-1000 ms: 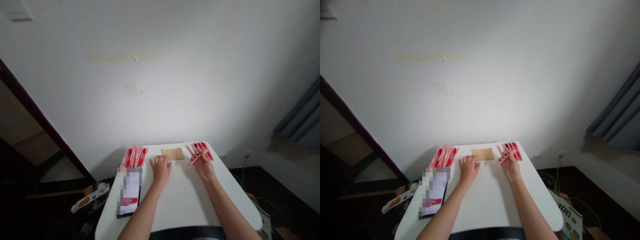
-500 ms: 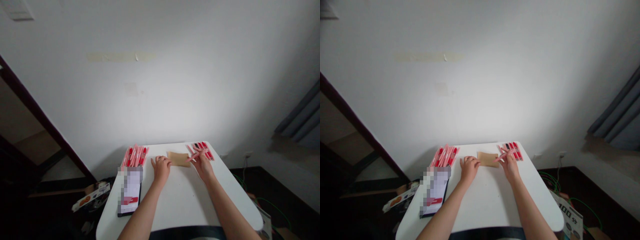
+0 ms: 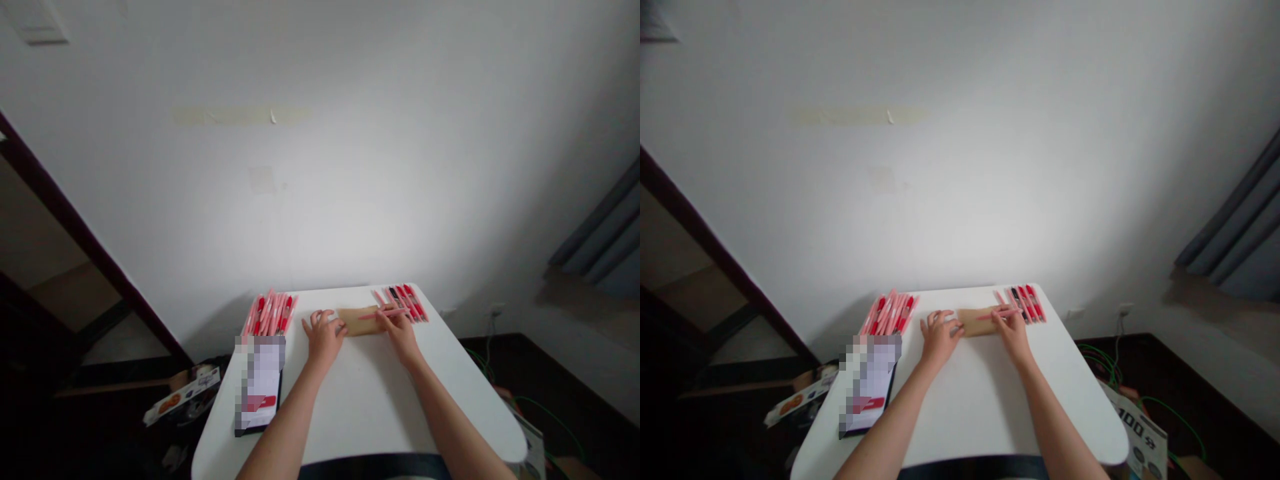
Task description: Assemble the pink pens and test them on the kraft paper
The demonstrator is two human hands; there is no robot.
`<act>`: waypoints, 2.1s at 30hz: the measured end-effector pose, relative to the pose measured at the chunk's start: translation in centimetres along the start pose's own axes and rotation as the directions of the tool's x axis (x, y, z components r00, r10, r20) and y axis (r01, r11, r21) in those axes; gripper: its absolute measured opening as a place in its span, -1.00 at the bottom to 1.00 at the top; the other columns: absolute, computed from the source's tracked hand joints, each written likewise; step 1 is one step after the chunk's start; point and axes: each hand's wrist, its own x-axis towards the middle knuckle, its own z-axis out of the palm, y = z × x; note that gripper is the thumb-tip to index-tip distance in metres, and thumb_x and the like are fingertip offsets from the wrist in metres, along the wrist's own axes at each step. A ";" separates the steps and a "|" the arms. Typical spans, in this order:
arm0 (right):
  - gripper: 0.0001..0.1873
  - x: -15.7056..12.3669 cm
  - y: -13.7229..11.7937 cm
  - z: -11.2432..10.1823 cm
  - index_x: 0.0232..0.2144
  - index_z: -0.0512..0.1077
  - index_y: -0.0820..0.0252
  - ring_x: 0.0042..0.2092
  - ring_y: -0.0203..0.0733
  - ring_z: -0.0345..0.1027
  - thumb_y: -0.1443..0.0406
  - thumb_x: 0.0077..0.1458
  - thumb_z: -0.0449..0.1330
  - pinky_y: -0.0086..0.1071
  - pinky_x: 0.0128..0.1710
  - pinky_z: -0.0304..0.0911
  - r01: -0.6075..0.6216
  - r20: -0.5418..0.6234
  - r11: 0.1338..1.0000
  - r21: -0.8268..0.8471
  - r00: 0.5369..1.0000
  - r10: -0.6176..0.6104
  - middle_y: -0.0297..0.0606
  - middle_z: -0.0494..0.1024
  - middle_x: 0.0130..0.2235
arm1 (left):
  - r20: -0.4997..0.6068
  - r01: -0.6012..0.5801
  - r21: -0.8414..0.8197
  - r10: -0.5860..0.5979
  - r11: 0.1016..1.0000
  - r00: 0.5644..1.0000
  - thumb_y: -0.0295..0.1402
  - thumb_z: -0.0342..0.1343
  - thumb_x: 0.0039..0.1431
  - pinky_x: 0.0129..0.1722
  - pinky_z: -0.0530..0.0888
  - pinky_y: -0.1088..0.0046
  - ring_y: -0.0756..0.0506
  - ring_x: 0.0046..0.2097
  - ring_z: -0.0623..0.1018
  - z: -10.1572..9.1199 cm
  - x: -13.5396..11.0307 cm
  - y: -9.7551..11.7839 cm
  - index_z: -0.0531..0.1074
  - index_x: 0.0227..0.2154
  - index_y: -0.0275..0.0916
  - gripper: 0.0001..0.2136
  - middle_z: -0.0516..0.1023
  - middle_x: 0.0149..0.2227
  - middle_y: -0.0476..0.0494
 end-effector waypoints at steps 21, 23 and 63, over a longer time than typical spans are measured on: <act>-0.64 -0.5 1.3 0.6 -0.30 0.58 0.12 -0.11 -0.09 0.37 0.00 0.06 0.20 -0.23 -0.10 0.28 0.064 0.187 0.981 -0.182 0.982 -0.030 -0.17 0.50 -0.19 | 0.113 0.063 -0.014 -0.061 0.998 0.992 -0.20 0.24 -0.02 0.19 -0.09 -0.33 -0.29 0.24 0.16 -0.9 -0.3 1.1 0.56 -0.28 0.10 -0.82 0.32 0.19 0.02; -0.65 -0.5 1.4 0.5 -0.30 0.58 0.13 -0.16 -0.12 0.36 0.01 0.05 0.21 -0.27 -0.16 0.28 0.054 0.178 0.975 -0.213 0.984 -0.015 -0.19 0.48 -0.22 | 0.111 0.067 0.002 -0.067 0.998 0.992 -0.19 0.25 -0.03 0.19 -0.08 -0.32 -0.29 0.24 0.17 -0.9 -0.4 1.2 0.56 -0.27 0.11 -0.80 0.33 0.18 0.02; -0.75 -1.3 0.1 1.4 -0.49 0.54 0.16 -0.28 -0.14 0.40 0.11 0.02 0.23 -0.28 -0.30 0.35 0.088 0.277 0.949 -0.304 0.961 0.000 -0.15 0.54 -0.30 | 0.077 0.120 0.005 -0.120 0.993 0.990 -0.10 0.27 -0.11 0.17 -0.10 -0.36 -0.32 0.20 0.19 -1.1 -0.4 1.3 0.55 -0.24 0.17 -0.71 0.35 0.17 0.01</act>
